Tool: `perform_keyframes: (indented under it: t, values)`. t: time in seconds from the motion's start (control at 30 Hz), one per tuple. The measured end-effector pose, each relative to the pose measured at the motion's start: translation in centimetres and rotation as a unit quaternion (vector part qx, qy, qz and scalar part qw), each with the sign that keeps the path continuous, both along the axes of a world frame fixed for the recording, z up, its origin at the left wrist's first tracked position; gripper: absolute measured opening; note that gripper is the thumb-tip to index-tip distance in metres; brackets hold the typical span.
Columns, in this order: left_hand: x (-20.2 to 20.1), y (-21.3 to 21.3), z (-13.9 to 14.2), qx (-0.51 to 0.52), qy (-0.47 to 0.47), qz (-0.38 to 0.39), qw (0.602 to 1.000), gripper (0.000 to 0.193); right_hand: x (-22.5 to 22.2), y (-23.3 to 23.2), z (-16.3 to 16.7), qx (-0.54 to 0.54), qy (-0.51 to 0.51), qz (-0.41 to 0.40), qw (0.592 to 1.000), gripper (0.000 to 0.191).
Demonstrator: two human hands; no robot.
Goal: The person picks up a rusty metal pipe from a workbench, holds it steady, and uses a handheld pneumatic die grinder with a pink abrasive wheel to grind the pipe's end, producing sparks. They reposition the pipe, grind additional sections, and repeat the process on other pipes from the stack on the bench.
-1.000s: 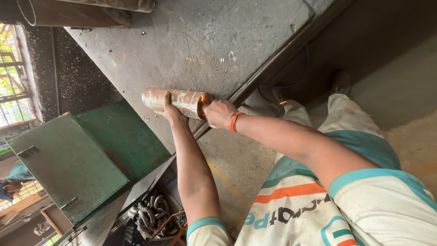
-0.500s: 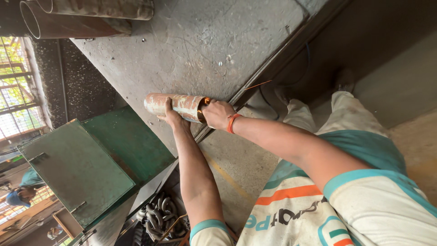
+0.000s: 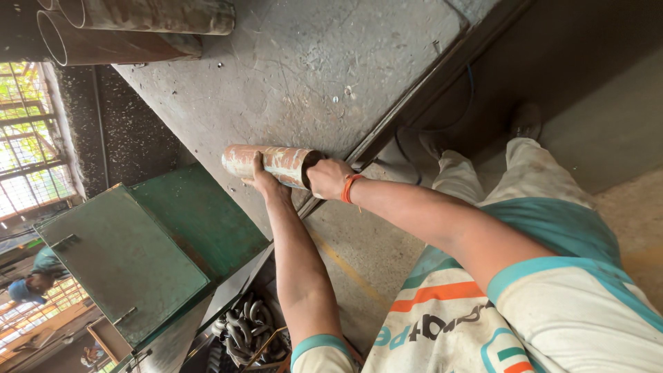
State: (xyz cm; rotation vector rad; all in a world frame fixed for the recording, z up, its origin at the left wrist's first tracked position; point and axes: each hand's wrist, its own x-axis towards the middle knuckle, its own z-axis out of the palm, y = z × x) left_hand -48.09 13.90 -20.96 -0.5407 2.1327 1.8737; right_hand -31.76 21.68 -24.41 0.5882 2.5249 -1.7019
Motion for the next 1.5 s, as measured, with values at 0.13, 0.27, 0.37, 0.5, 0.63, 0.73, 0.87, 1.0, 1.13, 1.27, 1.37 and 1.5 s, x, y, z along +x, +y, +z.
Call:
perform_keyframes:
  t: [0.13,0.27,0.37,0.5,0.63,0.73,0.87,1.0,1.13,1.27,1.37,1.5]
  values:
    - [0.0,0.1,0.0,-0.003,0.002,-0.002,1.0,0.122,-0.1,0.0,-0.3,-0.03,0.002,0.016,0.999,0.02]
    - [-0.1,-0.1,0.0,0.005,0.005,-0.006,1.0,0.122,-0.1,-0.2,-0.6,-0.003,0.005,0.003,1.0,0.02]
    - [-0.1,-0.2,0.0,0.012,-0.002,0.0,1.0,0.123,0.1,-0.4,-0.7,0.007,-0.003,0.027,1.0,0.021]
    - [0.0,-0.2,-0.1,0.007,0.004,-0.006,1.0,0.122,0.3,-0.1,-0.4,-0.011,-0.014,0.017,1.0,0.023]
    - [-0.1,-0.1,0.0,-0.002,0.007,-0.007,1.0,0.122,0.9,0.6,0.4,0.038,0.003,-0.012,0.999,0.023]
    - [0.1,-0.1,0.1,-0.009,-0.002,-0.008,1.0,0.122,1.4,1.1,1.2,-0.055,-0.025,0.022,0.998,0.022]
    - [0.2,0.1,0.3,0.0,0.0,-0.007,1.0,0.123,1.9,1.6,1.9,0.016,-0.01,0.03,0.999,0.022]
    - [0.3,0.1,0.4,0.014,0.001,-0.009,1.0,0.122,1.9,1.8,2.1,0.003,-0.016,0.054,0.998,0.021]
    - [0.2,0.1,0.1,0.016,0.003,-0.006,1.0,0.122,1.8,1.6,1.9,0.024,-0.005,0.007,1.0,0.021]
    - [0.1,-0.1,0.1,0.009,-0.005,-0.002,1.0,0.121,1.8,1.3,1.8,-0.012,-0.023,0.038,0.999,0.021]
    - [0.1,-0.1,0.1,0.018,0.008,-0.013,1.0,0.122,1.8,1.3,1.6,0.005,-0.016,0.018,1.0,0.022]
    - [0.1,-0.2,0.2,0.013,-0.002,-0.003,1.0,0.122,1.7,1.3,1.4,0.008,-0.005,0.022,1.0,0.023]
